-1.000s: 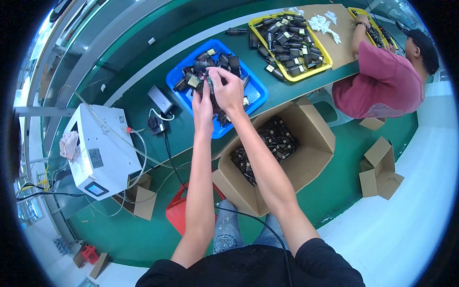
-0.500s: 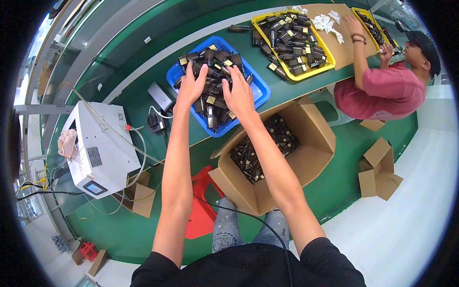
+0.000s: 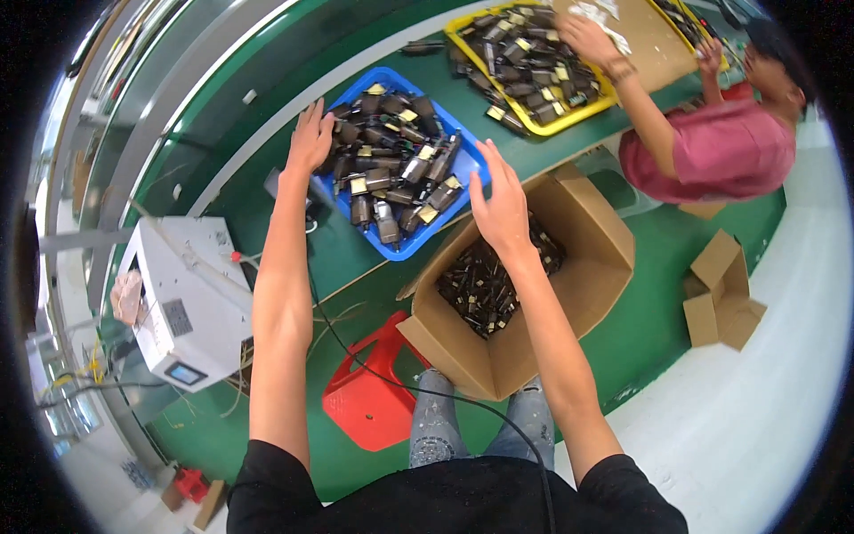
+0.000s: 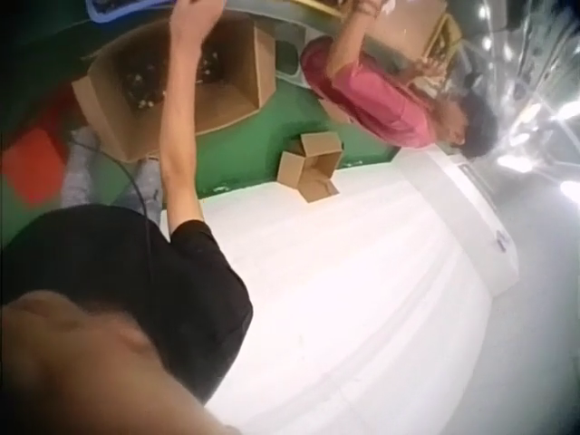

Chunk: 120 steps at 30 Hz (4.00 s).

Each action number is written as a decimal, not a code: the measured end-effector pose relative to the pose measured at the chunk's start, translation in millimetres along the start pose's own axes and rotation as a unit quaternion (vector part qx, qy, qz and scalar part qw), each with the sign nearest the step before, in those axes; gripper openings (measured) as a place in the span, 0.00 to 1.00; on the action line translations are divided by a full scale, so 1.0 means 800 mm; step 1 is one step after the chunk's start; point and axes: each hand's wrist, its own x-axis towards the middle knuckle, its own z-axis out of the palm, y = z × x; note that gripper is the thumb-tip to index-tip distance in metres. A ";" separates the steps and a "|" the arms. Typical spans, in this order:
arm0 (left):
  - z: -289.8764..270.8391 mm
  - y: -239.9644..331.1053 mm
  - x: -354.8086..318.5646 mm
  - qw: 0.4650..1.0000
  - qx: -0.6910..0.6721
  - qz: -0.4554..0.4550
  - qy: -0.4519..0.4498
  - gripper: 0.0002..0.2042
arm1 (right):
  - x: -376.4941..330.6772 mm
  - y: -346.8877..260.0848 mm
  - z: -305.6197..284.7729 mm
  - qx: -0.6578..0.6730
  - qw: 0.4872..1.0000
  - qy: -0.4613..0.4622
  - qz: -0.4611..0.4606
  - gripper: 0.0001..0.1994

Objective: The person sorts electronic components by hand, transferring them from a large cardboard box into smaller blue and yellow assembly trays on a workbench.

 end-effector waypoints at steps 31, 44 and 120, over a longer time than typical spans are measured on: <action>0.719 0.004 -0.588 0.768 -0.017 -0.388 -0.509 0.61 | -0.563 0.716 0.249 -0.067 0.735 0.090 0.668 0.42; 0.726 0.066 -0.630 0.698 -0.144 -0.433 -0.552 0.53 | -0.527 0.633 0.311 0.087 0.697 -0.096 0.706 0.46; -0.048 0.086 -0.084 0.989 -0.116 -0.057 0.076 0.24 | 0.094 -0.004 0.039 -0.076 0.997 -0.021 0.018 0.27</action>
